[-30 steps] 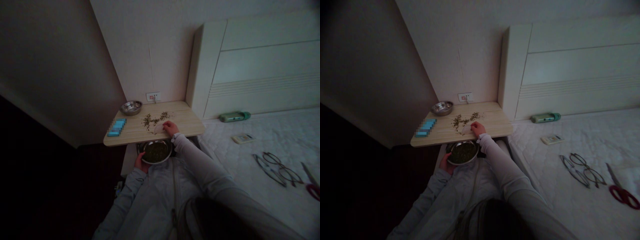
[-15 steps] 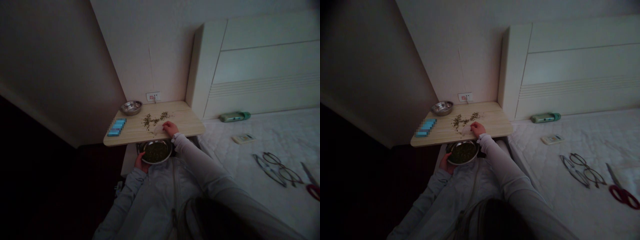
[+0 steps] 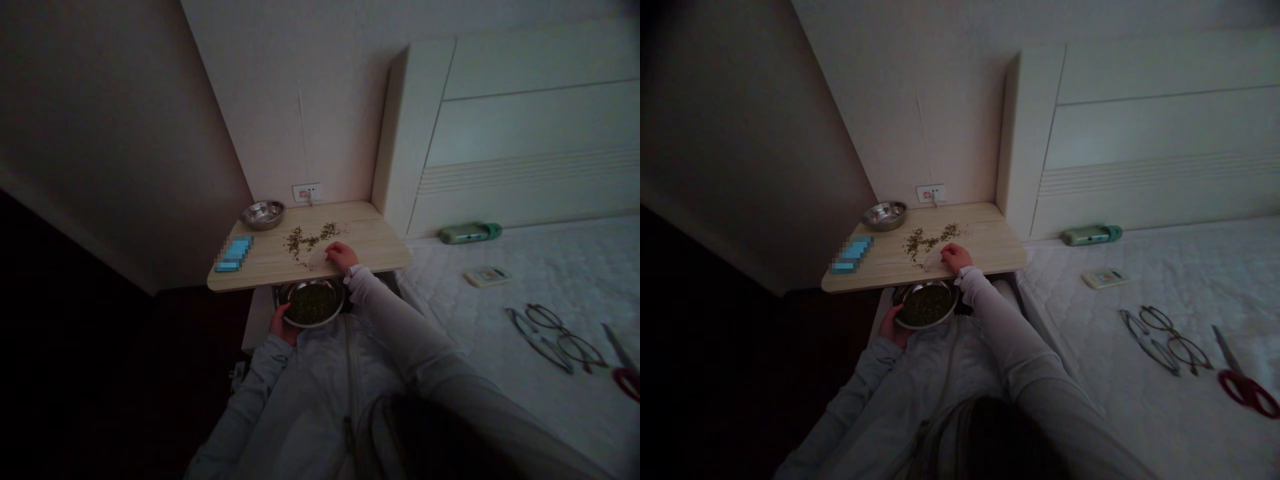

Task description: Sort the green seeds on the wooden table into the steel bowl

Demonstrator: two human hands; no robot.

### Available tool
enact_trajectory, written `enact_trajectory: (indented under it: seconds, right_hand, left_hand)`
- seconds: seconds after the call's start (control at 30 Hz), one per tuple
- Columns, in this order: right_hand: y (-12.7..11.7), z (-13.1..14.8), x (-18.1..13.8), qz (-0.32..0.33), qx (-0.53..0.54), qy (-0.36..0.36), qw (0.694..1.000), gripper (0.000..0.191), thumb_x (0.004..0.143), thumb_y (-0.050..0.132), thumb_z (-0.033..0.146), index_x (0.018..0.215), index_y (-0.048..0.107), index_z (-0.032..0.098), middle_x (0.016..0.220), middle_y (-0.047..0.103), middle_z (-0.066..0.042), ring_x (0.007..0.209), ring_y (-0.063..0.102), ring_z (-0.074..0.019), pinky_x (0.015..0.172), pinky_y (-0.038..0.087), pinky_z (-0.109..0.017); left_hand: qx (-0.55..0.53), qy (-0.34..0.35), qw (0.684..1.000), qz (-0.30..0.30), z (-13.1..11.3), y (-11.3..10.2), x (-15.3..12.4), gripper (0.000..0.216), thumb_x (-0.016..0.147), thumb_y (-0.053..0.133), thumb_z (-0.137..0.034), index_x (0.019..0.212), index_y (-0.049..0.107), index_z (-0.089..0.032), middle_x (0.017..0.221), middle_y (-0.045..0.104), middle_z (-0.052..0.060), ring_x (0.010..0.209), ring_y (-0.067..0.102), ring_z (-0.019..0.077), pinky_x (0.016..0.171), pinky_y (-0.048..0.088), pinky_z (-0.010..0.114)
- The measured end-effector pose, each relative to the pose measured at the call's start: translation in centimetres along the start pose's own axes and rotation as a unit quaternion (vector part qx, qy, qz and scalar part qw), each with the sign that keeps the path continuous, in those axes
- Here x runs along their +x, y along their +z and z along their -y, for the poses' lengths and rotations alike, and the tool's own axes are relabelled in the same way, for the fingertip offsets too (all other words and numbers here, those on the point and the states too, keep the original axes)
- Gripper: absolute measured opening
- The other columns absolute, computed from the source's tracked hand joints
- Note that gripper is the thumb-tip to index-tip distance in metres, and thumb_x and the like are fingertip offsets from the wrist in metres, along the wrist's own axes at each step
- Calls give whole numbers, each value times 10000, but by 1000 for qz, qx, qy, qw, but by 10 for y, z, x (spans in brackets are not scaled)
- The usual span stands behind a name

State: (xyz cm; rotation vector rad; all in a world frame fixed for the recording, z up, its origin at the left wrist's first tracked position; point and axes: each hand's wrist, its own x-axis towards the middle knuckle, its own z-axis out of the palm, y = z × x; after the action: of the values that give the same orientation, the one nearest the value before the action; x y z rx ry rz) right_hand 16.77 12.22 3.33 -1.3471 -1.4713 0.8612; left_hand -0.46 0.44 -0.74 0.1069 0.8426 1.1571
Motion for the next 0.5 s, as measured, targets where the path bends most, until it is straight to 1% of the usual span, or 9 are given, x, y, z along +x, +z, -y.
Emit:
enact_trajectory:
  seconds: [0.13,0.23,0.5]
  right_hand:
    - [1,-2,2,1,5,-4,1000,105,607,434,201,651,527,180,500,535,56,544,498,-81,609,386,-218]
    - [1,-4,3,-1,5,-5,1000,112,602,433,191,665,526,181,512,539,55,546,498,-83,609,390,-222]
    - [1,-3,2,-1,-15,-9,1000,113,608,440,196,671,533,184,524,546,49,577,505,-88,627,388,-228]
  left_hand:
    - [0,-3,1000,5,0,1,0,213,652,439,-204,777,586,-115,705,650,81,905,532,223,792,411,356]
    - [2,0,1000,-5,0,3,-3,207,649,440,-197,775,586,-123,708,650,77,908,530,225,792,411,361]
    - [-6,0,1000,-6,0,4,-4,242,647,441,-192,832,581,-124,745,648,83,914,527,228,791,412,367]
